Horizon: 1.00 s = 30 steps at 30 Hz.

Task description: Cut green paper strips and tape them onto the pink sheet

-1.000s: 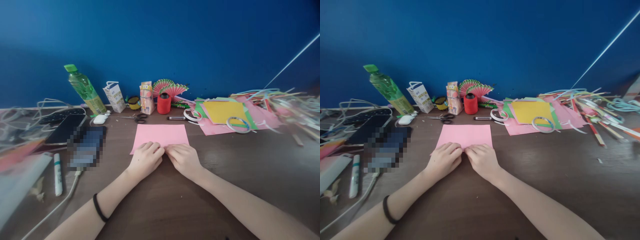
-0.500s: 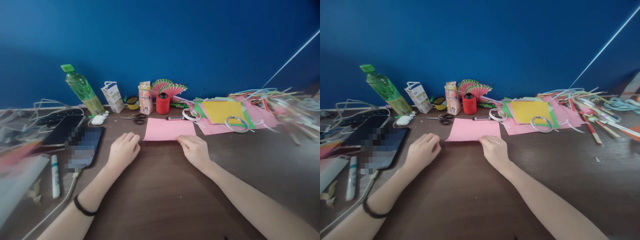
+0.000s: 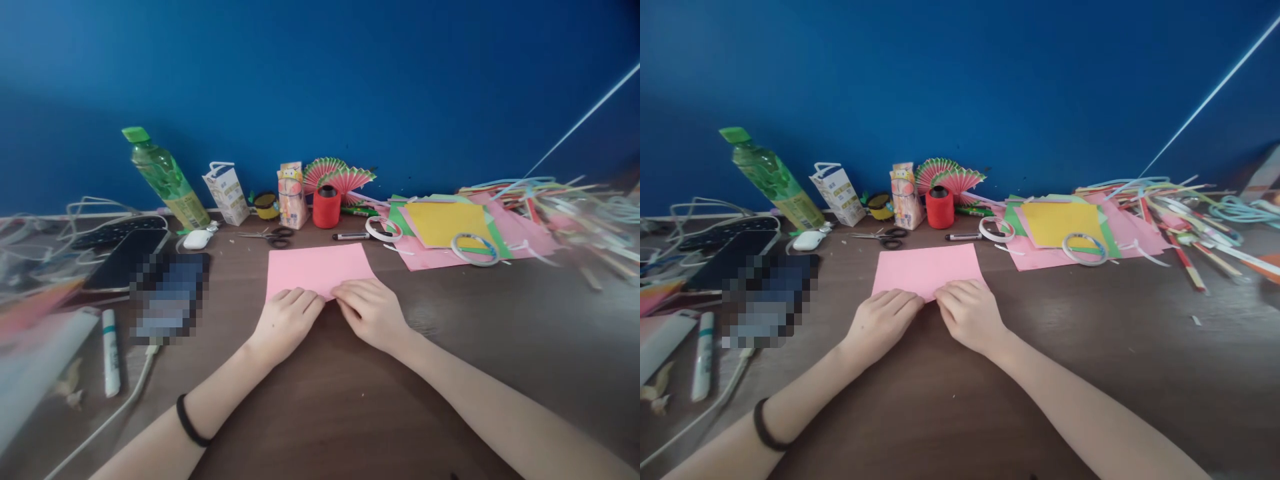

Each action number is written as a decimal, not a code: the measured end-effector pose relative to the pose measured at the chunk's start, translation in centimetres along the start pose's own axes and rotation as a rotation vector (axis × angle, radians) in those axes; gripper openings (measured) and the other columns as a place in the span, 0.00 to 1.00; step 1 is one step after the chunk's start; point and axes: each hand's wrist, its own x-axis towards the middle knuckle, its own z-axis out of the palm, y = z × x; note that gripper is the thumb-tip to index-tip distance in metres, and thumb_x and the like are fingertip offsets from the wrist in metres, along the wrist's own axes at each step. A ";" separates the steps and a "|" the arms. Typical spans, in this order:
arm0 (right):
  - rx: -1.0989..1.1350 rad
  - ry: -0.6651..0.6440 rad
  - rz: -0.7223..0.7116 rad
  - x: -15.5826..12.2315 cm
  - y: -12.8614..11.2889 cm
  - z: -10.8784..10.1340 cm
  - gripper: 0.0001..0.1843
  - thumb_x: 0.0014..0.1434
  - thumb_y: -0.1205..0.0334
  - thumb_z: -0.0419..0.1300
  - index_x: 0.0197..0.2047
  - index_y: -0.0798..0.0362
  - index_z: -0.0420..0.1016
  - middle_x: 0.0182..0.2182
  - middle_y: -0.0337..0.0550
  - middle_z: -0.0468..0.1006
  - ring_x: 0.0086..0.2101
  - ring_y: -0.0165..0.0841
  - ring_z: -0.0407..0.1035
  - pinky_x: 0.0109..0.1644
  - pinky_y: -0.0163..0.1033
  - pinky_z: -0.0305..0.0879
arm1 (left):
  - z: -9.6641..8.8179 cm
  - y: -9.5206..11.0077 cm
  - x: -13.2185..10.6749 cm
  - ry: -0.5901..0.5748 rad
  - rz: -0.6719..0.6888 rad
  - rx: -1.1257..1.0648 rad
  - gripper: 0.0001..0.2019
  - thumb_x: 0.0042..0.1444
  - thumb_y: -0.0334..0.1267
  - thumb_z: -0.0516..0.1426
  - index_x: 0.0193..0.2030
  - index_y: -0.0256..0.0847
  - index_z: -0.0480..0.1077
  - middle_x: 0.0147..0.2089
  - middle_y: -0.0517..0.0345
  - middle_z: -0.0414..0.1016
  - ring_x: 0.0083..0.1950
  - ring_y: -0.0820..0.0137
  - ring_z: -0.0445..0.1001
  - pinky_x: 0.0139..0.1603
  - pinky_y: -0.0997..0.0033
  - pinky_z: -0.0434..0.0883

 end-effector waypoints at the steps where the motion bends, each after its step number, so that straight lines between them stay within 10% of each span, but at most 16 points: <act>1: 0.006 -0.008 -0.020 0.0 -0.2 0.0 0.11 0.58 0.69 0.51 0.36 0.54 0.76 0.34 0.43 0.80 0.37 0.33 0.72 0.43 0.38 0.63 | 0.0 0.2 0.0 0.005 0.005 0.000 0.09 0.58 0.28 0.48 0.34 0.37 0.69 0.29 0.59 0.74 0.30 0.72 0.70 0.31 0.72 0.65; 30: -0.155 0.027 -0.029 0.0 1.9 -0.8 0.09 0.55 0.72 0.54 0.33 0.54 0.76 0.32 0.37 0.81 0.41 0.35 0.71 0.44 0.41 0.58 | 0.0 -2.5 -1.2 0.092 -0.091 0.058 0.11 0.51 0.23 0.51 0.32 0.41 0.71 0.31 0.61 0.77 0.33 0.71 0.73 0.32 0.71 0.65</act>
